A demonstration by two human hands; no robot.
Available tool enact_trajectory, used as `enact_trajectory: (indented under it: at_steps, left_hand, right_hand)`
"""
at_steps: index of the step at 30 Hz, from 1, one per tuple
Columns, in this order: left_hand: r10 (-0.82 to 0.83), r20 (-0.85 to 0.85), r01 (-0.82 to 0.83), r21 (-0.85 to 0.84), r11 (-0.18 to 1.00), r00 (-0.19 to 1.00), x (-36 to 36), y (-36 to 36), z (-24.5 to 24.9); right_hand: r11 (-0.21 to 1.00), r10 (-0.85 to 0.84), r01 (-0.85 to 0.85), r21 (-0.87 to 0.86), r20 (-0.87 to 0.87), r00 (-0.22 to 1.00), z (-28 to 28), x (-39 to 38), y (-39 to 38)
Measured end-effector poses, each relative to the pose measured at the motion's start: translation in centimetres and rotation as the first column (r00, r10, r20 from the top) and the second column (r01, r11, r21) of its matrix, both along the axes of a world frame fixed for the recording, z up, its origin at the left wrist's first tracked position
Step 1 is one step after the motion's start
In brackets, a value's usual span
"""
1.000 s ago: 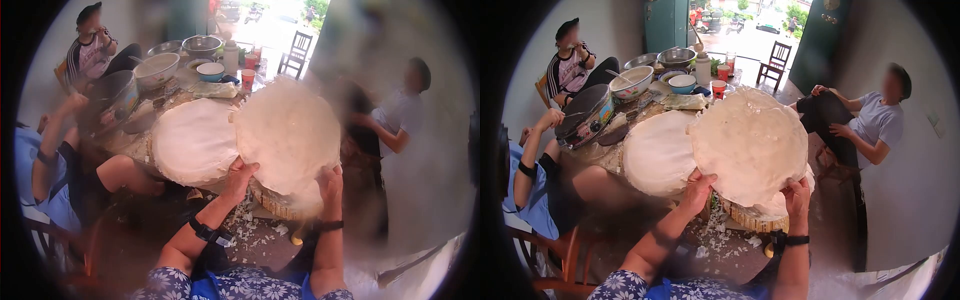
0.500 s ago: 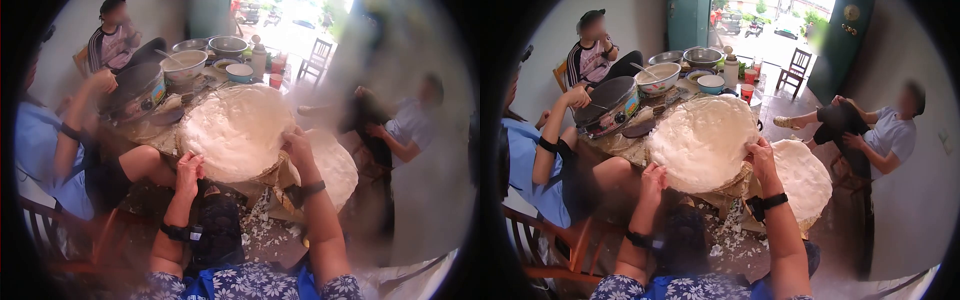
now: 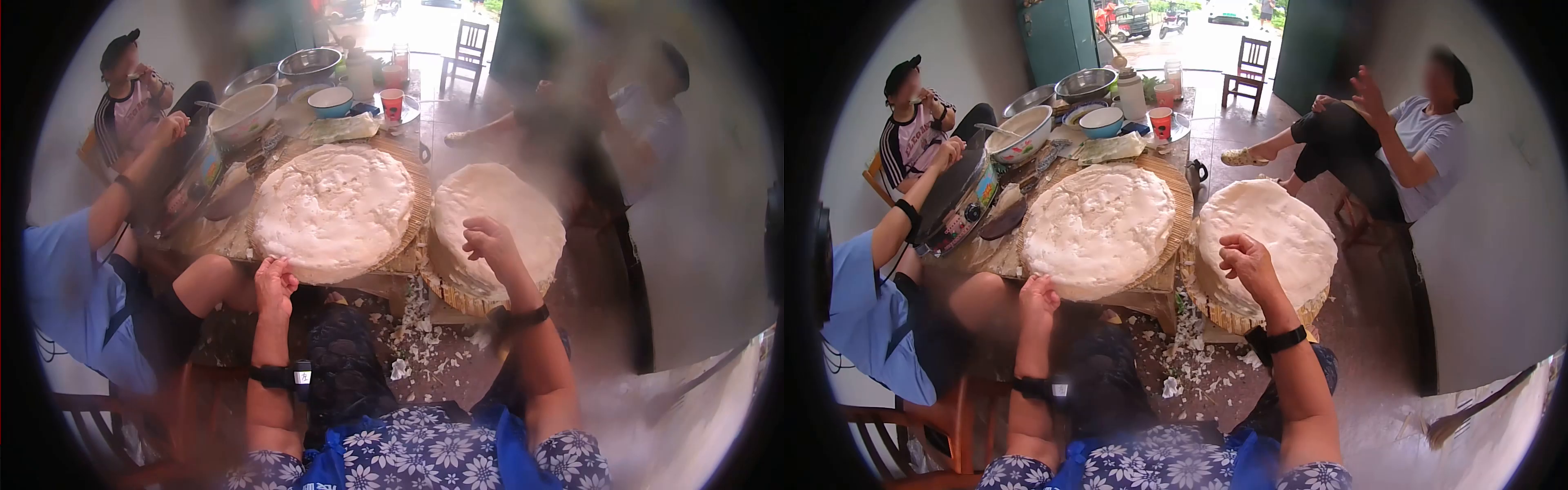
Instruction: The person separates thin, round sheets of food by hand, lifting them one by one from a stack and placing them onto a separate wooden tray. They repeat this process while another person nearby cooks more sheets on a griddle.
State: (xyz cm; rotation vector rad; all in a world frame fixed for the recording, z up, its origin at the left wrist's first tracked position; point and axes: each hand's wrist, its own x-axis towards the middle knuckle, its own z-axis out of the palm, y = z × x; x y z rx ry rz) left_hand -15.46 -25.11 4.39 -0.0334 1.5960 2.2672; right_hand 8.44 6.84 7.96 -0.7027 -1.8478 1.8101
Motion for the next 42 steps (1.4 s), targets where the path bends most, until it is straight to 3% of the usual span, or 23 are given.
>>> enact_trajectory:
  at_steps: [11, 13, 15, 30, 33, 36, 39, 42]
  left_hand:
    - [0.035, -0.065, -0.039, -0.065, 0.997, 0.997, -1.0, -0.1, -1.6]
    - [0.046, -0.035, -0.048, -0.041, 0.998, 0.998, -1.7, -0.3, -2.5]
    - [0.121, -0.017, -0.123, -0.142, 0.982, 0.992, -0.5, 0.3, -1.3]
    - [0.310, -0.175, -0.344, -0.222, 0.912, 0.934, 1.0, 0.5, 0.1]
    - [0.197, -0.193, -0.213, -0.063, 0.975, 0.961, 1.3, 1.4, 1.3]
    - [-0.033, -0.245, 0.012, -0.087, 0.996, 0.969, 5.9, 5.3, 5.7]
    - [-0.240, -0.329, 0.228, -0.076, 0.971, 0.913, 9.3, 9.2, 7.0]
    - [-0.406, -0.268, 0.390, -0.113, 0.914, 0.874, 13.3, 13.1, 7.1]
  right_hand:
    - [0.953, -0.231, 0.214, -0.213, -0.057, 0.971, -3.5, 7.3, 3.5]
    - [0.959, -0.220, 0.199, -0.204, -0.085, 0.972, -3.1, 7.7, 3.8]
    - [0.963, -0.202, 0.174, -0.208, -0.121, 0.972, -3.6, 8.0, 4.4]
    - [0.941, -0.244, 0.187, -0.281, -0.179, 0.953, -2.7, 11.0, 4.7]
    - [0.943, -0.238, 0.184, -0.279, -0.175, 0.955, -2.7, 11.1, 4.8]
    - [0.949, -0.229, 0.178, -0.260, -0.177, 0.957, -2.6, 10.9, 4.7]
    - [0.952, -0.218, 0.168, -0.254, -0.184, 0.958, -2.7, 10.8, 4.8]
    - [0.955, -0.212, 0.166, -0.245, -0.175, 0.961, -2.8, 10.7, 4.9]
